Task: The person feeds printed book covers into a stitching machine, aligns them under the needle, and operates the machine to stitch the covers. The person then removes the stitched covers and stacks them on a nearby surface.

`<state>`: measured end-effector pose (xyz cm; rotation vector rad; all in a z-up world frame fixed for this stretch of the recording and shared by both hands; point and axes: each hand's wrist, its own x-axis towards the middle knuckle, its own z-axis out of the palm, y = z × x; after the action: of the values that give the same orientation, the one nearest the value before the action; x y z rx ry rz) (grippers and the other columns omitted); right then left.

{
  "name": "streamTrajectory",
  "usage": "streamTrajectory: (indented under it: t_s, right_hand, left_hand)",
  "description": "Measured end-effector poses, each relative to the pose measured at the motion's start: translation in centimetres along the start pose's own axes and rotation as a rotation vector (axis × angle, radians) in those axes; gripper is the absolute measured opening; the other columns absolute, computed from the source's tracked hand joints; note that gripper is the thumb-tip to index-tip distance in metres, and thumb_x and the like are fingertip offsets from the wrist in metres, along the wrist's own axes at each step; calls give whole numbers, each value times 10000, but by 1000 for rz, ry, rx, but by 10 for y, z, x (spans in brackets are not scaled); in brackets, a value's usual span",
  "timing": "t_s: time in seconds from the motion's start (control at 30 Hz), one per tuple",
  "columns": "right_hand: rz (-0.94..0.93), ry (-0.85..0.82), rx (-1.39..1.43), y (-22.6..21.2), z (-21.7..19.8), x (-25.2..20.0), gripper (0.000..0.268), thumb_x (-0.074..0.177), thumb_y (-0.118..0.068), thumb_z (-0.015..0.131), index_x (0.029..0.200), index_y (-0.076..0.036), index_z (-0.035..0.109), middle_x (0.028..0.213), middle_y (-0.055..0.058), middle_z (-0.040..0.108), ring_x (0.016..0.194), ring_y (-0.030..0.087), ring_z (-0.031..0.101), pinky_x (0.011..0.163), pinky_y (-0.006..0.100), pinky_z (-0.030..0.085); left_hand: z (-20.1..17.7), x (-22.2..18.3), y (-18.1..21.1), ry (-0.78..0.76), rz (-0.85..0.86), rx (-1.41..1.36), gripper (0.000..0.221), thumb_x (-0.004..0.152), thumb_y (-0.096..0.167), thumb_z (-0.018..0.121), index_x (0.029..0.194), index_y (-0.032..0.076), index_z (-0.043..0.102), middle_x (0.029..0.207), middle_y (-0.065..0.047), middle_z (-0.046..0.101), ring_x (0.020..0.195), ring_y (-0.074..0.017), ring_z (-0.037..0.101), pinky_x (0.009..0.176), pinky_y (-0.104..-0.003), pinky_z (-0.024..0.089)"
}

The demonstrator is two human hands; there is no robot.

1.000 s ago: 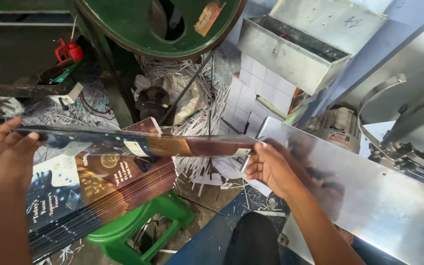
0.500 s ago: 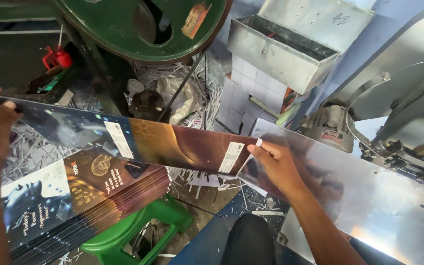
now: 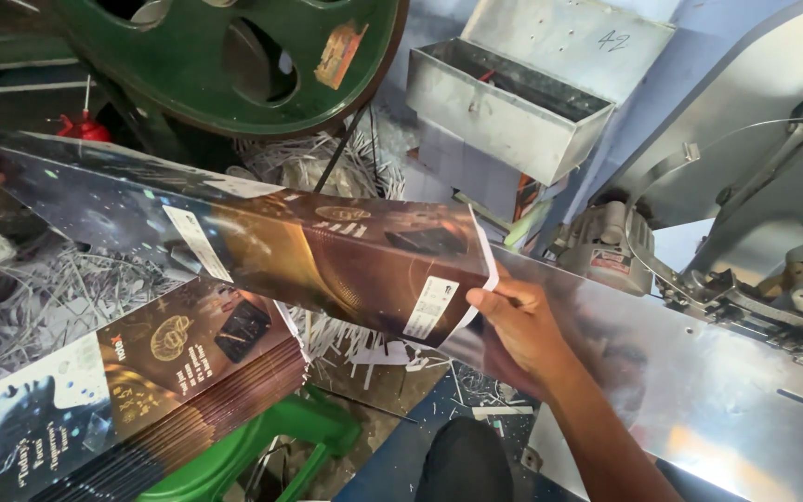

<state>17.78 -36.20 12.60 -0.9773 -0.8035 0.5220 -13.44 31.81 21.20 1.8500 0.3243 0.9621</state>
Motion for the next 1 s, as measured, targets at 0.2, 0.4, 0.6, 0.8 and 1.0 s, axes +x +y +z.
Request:
streamTrajectory:
  t_s: [0.2, 0.4, 0.6, 0.8, 1.0]
  right_hand:
    - [68, 112, 5, 12, -49, -5, 257, 1012, -73, 677, 1203, 96, 706, 1136, 81, 712, 1027, 138, 629, 922, 306, 496]
    - [85, 276, -41, 11, -97, -20, 313, 983, -136, 655, 1243, 36, 688, 1144, 77, 736, 1025, 150, 691, 905, 320, 571]
    - [155, 447, -156, -17, -110, -39, 340, 982, -162, 638, 1273, 9, 679, 1146, 76, 727, 1014, 154, 701, 913, 334, 587]
    - [230, 564, -269, -41, -118, -56, 356, 953, -201, 660, 1253, -13, 693, 1080, 80, 739, 949, 165, 704, 845, 323, 573]
    - [411, 615, -890, -63, -115, -60, 409, 961, -357, 631, 958, 44, 709, 846, 170, 740, 721, 212, 754, 666, 356, 621]
  left_hand:
    - [66, 23, 4, -30, 105, -63, 377, 1075, -29, 613, 1410, 111, 512, 1088, -30, 616, 1022, -122, 665, 940, -305, 607]
    - [167, 32, 7, 111, -209, -124, 351, 987, -88, 662, 1296, 76, 634, 1055, -27, 641, 894, -124, 673, 797, -293, 631]
    - [250, 38, -4, 42, -296, -51, 345, 950, -74, 689, 1267, 58, 657, 1003, -37, 663, 840, -107, 657, 742, -266, 595]
    - [306, 42, -27, -27, -375, -69, 362, 915, -67, 712, 1257, 43, 666, 970, -49, 651, 825, -123, 649, 734, -276, 601]
    - [341, 44, -40, -84, -434, 124, 372, 882, -8, 737, 1237, 96, 702, 902, 18, 649, 803, -94, 621, 663, -271, 527]
